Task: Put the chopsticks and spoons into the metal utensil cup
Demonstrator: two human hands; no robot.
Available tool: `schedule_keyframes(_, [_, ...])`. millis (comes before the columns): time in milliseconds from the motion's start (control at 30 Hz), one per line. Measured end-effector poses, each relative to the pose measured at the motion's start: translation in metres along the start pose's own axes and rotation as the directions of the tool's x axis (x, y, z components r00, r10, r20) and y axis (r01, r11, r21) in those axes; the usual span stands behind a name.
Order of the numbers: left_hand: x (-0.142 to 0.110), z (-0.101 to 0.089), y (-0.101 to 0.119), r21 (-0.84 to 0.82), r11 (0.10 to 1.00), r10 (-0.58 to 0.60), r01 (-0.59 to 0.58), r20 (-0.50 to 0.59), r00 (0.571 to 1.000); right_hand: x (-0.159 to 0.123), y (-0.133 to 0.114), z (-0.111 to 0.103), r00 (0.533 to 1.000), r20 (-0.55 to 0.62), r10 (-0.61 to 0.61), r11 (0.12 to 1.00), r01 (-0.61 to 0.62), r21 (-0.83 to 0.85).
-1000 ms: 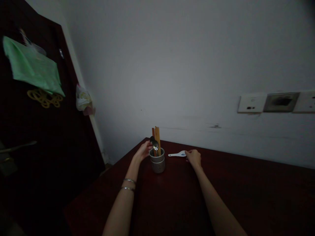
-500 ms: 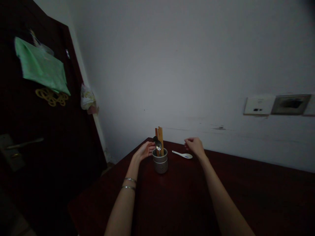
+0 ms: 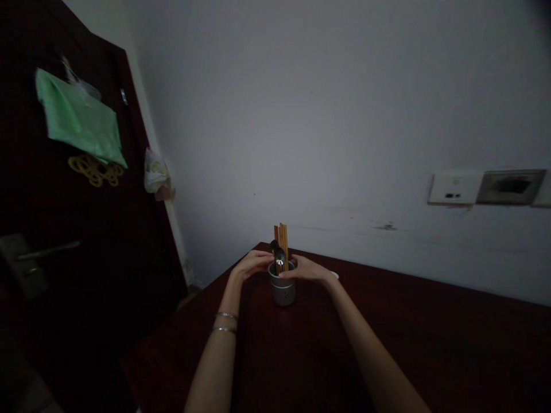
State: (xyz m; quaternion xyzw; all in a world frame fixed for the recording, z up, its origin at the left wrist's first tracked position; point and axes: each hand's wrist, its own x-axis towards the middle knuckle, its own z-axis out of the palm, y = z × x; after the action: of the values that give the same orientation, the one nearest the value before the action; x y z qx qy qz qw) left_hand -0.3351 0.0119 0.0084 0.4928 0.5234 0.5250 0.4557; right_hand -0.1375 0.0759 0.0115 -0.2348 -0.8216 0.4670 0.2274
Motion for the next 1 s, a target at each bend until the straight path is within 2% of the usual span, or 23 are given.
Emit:
schedule_keyframes(133, [0.005, 0.004, 0.002, 0.065, 0.996, 0.074, -0.068, -0.094, 0.993, -0.001, -0.002, 0.005, 0.997, 0.071, -0.029, 0.999, 0.028, 0.025])
schedule_keyframes(233, [0.01, 0.008, 0.002, 0.086, 0.992, 0.106, -0.095, -0.145, 0.984, -0.004, -0.006, 0.006, 0.991, 0.137, -0.005, 1.0, 0.002, 0.026])
schedule_keyframes(367, [0.016, 0.013, 0.002, 0.109, 0.988, 0.134, -0.112, -0.22, 0.966, -0.006, -0.009, 0.006, 0.989, 0.147, 0.025, 0.999, -0.03, 0.031])
schedule_keyframes(533, [0.018, 0.016, 0.004, 0.081, 0.985, 0.166, -0.151, -0.237, 0.957, -0.005, -0.007, 0.006, 0.987, 0.144, 0.069, 0.997, -0.072, 0.021])
schedule_keyframes(700, [0.016, 0.014, 0.004, 0.093, 0.979, 0.198, -0.181, -0.229, 0.953, -0.005, -0.008, 0.006, 0.986, 0.161, 0.052, 0.996, -0.062, 0.06])
schedule_keyframes(867, [0.018, 0.013, 0.011, 0.089, 0.962, 0.274, -0.26, -0.329, 0.904, -0.006, -0.008, 0.007, 0.985, 0.163, 0.054, 0.993, -0.069, 0.09])
schedule_keyframes(1000, [0.018, 0.015, 0.024, 0.055, 0.929, 0.351, -0.366, -0.445, 0.823, -0.006, -0.007, 0.007, 0.984, 0.172, 0.047, 0.989, -0.069, 0.128])
